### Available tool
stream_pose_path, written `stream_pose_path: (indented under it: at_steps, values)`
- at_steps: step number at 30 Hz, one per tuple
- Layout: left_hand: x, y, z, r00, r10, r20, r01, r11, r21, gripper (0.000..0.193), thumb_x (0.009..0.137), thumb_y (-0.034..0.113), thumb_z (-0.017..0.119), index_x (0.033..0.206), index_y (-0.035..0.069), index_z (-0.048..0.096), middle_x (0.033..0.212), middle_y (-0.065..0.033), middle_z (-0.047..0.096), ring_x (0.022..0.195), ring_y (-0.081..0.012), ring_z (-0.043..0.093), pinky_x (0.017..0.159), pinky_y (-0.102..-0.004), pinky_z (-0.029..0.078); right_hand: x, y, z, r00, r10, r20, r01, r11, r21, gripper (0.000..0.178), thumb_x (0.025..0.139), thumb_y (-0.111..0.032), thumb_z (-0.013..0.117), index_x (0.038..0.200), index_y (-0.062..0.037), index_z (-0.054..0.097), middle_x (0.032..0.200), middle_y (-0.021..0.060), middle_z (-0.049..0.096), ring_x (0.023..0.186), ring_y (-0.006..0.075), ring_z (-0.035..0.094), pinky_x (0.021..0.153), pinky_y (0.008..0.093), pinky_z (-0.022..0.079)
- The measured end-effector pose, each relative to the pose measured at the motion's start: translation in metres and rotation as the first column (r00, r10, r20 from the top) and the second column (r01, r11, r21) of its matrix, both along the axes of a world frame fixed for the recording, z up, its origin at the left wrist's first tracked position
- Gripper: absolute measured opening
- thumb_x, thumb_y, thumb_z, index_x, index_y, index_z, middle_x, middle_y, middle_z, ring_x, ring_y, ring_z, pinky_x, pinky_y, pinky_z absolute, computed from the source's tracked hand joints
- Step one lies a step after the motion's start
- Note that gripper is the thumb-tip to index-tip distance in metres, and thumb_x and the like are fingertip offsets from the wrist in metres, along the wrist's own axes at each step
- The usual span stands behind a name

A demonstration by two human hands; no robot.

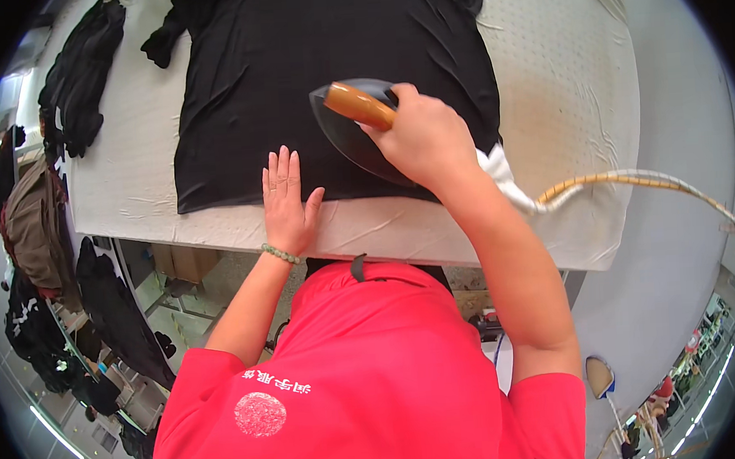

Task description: The recorder is ironing several pieces of black clothing on a workbench in a factory setting.

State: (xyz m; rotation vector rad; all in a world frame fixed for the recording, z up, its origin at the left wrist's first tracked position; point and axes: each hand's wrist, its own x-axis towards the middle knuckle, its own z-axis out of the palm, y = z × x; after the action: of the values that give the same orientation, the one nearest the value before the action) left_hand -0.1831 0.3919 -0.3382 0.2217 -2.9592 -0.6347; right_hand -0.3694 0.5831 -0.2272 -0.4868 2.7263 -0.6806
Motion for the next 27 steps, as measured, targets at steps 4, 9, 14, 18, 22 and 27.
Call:
stream_pose_path:
  at_steps: [4, 9, 14, 18, 22, 27]
  values:
    - [-0.071, -0.028, -0.006, 0.996, -0.053, -0.065, 0.056, 0.997, 0.046, 0.062, 0.097, 0.029, 0.062, 0.150, 0.003, 0.044, 0.159, -0.0173, 0.038, 0.149, -0.0375, 0.031, 0.122, -0.0521, 0.024, 0.003, 0.004, -0.005, 0.999, 0.004, 0.040, -0.006, 0.998, 0.056, 0.048, 0.084, -0.036, 0.079, 0.116, -0.0030, 0.065, 0.087, 0.0202, 0.073, 0.083, 0.0403, 0.071, 0.074, 0.0472, 0.057]
    - [-0.190, -0.094, -0.025, 0.971, -0.163, -0.176, 0.152, 0.986, -0.074, 0.050, 0.098, 0.025, 0.060, 0.145, 0.009, 0.053, 0.153, -0.0159, 0.046, 0.145, -0.0361, 0.038, 0.120, -0.0511, 0.029, 0.006, 0.003, -0.024, 0.992, 0.106, 0.066, -0.113, 0.986, 0.121, 0.043, 0.084, -0.033, 0.079, 0.114, -0.0059, 0.065, 0.081, 0.0190, 0.071, 0.077, 0.0406, 0.070, 0.069, 0.0479, 0.056]
    - [-0.220, -0.162, -0.025, 0.971, -0.178, -0.157, 0.150, 0.973, -0.178, 0.046, 0.098, 0.025, 0.059, 0.143, 0.015, 0.056, 0.153, -0.0120, 0.047, 0.144, -0.0334, 0.040, 0.119, -0.0501, 0.029, -0.035, -0.029, -0.027, 0.983, 0.143, 0.111, -0.157, 0.979, 0.131, 0.038, 0.085, -0.032, 0.079, 0.111, -0.0082, 0.065, 0.078, 0.0185, 0.070, 0.075, 0.0403, 0.070, 0.067, 0.0480, 0.056]
    - [-0.226, -0.187, -0.024, 0.983, -0.133, -0.123, 0.111, 0.980, -0.167, 0.046, 0.099, 0.024, 0.058, 0.145, 0.016, 0.056, 0.155, -0.0099, 0.046, 0.145, -0.0321, 0.040, 0.119, -0.0496, 0.029, -0.114, -0.076, -0.028, 0.988, 0.147, 0.049, -0.154, 0.967, 0.201, 0.035, 0.086, -0.033, 0.078, 0.105, -0.0058, 0.066, 0.077, 0.0185, 0.070, 0.075, 0.0406, 0.069, 0.067, 0.0462, 0.056]
    - [-0.229, -0.196, -0.026, 0.993, -0.063, -0.097, 0.046, 0.985, -0.166, 0.046, 0.100, 0.022, 0.056, 0.146, 0.015, 0.055, 0.157, -0.0099, 0.045, 0.146, -0.0318, 0.039, 0.120, -0.0492, 0.028, -0.209, -0.112, -0.032, 1.000, 0.024, -0.006, -0.023, 0.991, 0.134, 0.033, 0.089, -0.035, 0.076, 0.098, -0.0044, 0.067, 0.079, 0.0196, 0.070, 0.078, 0.0416, 0.069, 0.069, 0.0464, 0.055]
    - [-0.226, -0.199, -0.033, 0.996, 0.061, -0.058, -0.069, 0.984, -0.167, 0.046, 0.101, 0.019, 0.053, 0.147, 0.013, 0.054, 0.157, -0.0112, 0.044, 0.147, -0.0335, 0.037, 0.121, -0.0493, 0.026, -0.226, -0.133, -0.023, 0.998, 0.033, -0.050, -0.028, 0.996, 0.089, 0.037, 0.087, -0.035, 0.079, 0.102, -0.0040, 0.066, 0.083, 0.0217, 0.070, 0.082, 0.0391, 0.070, 0.073, 0.0444, 0.055]
